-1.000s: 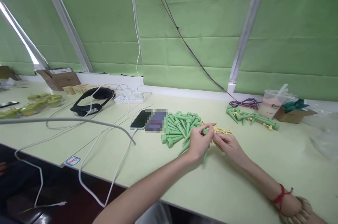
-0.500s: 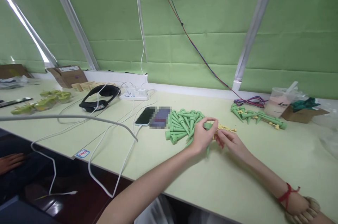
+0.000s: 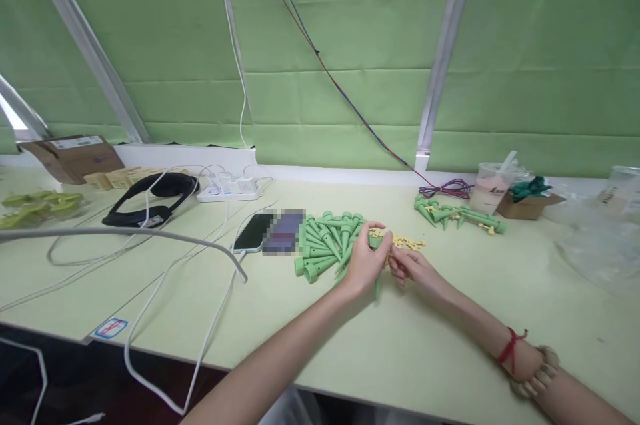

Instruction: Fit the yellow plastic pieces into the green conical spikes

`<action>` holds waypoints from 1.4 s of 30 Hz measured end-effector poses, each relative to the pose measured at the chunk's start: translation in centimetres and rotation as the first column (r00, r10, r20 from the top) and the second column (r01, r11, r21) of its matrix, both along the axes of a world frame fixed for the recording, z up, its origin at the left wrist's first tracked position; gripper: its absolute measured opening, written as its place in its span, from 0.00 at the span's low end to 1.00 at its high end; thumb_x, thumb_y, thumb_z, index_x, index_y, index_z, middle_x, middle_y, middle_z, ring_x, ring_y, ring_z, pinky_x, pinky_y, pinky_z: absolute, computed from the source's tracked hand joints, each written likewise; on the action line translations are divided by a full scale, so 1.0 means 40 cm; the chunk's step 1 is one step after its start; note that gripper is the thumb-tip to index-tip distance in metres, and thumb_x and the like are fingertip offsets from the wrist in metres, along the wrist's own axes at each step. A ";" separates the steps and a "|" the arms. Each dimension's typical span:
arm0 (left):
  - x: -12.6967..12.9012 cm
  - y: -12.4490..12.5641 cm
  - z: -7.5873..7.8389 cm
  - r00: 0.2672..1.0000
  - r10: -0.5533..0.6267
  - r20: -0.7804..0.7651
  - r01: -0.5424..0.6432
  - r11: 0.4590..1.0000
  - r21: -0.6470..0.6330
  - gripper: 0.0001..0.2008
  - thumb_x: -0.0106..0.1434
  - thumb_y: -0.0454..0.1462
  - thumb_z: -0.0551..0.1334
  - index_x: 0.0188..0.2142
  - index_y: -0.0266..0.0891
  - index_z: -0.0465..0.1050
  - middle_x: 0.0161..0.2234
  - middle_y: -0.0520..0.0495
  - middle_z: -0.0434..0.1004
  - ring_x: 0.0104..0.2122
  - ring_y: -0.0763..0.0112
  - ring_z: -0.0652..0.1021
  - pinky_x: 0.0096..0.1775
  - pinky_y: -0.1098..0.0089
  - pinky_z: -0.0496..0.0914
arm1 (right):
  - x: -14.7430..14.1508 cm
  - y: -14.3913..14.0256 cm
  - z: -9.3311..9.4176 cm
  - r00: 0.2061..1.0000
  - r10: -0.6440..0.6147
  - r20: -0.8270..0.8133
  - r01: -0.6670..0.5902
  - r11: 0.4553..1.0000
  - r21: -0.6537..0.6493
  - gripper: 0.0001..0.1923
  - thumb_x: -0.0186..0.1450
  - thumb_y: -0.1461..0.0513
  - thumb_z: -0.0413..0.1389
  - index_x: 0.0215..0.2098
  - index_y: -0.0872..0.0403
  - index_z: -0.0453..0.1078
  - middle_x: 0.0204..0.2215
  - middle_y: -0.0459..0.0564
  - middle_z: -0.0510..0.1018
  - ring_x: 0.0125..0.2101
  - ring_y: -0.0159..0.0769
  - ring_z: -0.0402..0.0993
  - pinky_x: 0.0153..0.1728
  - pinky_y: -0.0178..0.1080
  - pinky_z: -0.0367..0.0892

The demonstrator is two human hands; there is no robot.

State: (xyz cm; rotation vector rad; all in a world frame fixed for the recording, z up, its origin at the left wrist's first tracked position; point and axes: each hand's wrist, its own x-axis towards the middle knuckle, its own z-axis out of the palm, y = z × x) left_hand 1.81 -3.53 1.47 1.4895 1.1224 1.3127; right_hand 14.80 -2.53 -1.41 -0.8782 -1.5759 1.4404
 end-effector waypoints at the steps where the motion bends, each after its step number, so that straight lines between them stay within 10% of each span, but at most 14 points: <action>1: -0.001 0.001 -0.005 0.999 0.008 -0.039 -0.008 1.000 0.010 0.19 0.58 0.48 0.56 0.44 0.40 0.64 0.19 0.55 0.65 0.18 0.76 0.65 0.23 0.75 0.60 | 0.000 0.004 -0.003 1.000 -0.012 -0.020 0.011 1.000 -0.015 0.26 0.57 0.41 0.51 0.19 0.53 0.55 0.15 0.38 0.55 0.16 0.26 0.54 0.19 0.32 0.54; 10: 0.007 -0.005 -0.005 0.998 -0.064 -0.028 0.064 0.998 0.000 0.23 0.59 0.50 0.55 0.49 0.42 0.58 0.19 0.56 0.64 0.18 0.73 0.67 0.24 0.73 0.60 | -0.007 0.020 0.004 0.976 -0.148 -0.157 0.135 0.987 -0.091 0.26 0.54 0.41 0.52 0.19 0.52 0.51 0.14 0.37 0.53 0.14 0.25 0.51 0.16 0.32 0.52; 14: -0.014 -0.002 0.002 0.951 0.088 -0.297 -0.030 0.981 0.193 0.17 0.60 0.48 0.54 0.44 0.42 0.65 0.16 0.57 0.61 0.18 0.73 0.65 0.26 0.73 0.58 | 0.013 0.029 0.024 0.944 -0.295 -0.151 0.303 0.952 0.034 0.26 0.55 0.43 0.51 0.16 0.50 0.47 0.13 0.37 0.46 0.14 0.25 0.45 0.15 0.32 0.47; 18: -0.054 0.020 -0.016 0.864 0.277 -0.419 -0.092 0.907 0.411 0.14 0.60 0.42 0.53 0.43 0.42 0.68 0.18 0.55 0.65 0.18 0.72 0.66 0.28 0.72 0.60 | 0.054 0.035 0.043 0.884 -0.464 0.050 0.398 0.806 0.438 0.22 0.59 0.53 0.48 0.14 0.51 0.44 0.12 0.39 0.46 0.15 0.25 0.44 0.18 0.33 0.44; 23: -0.075 0.033 -0.033 0.738 0.364 -0.568 0.007 0.838 0.545 0.10 0.56 0.39 0.53 0.32 0.41 0.72 0.16 0.50 0.67 0.20 0.69 0.70 0.30 0.70 0.63 | 0.068 0.025 0.043 0.754 -0.557 0.349 0.060 0.587 0.808 0.17 0.54 0.64 0.49 0.12 0.54 0.48 0.09 0.41 0.56 0.15 0.25 0.46 0.21 0.34 0.43; 31: -0.077 -0.028 -0.038 0.713 0.459 -0.530 -0.110 0.820 0.562 0.07 0.55 0.40 0.54 0.31 0.42 0.68 0.16 0.53 0.66 0.17 0.72 0.68 0.26 0.70 0.63 | 0.043 0.021 0.050 0.825 -0.500 0.263 0.190 0.684 0.704 0.19 0.61 0.61 0.47 0.12 0.54 0.52 0.10 0.41 0.58 0.15 0.26 0.50 0.21 0.34 0.46; 42: 0.044 -0.011 -0.087 0.891 0.434 -0.131 -0.368 0.862 0.349 0.19 0.62 0.46 0.49 0.49 0.40 0.55 0.36 0.46 0.69 0.26 0.71 0.70 0.29 0.70 0.64 | 0.023 0.018 0.039 0.938 -0.341 -0.067 0.340 0.860 0.381 0.19 0.59 0.56 0.45 0.14 0.52 0.47 0.12 0.40 0.51 0.16 0.28 0.49 0.19 0.33 0.47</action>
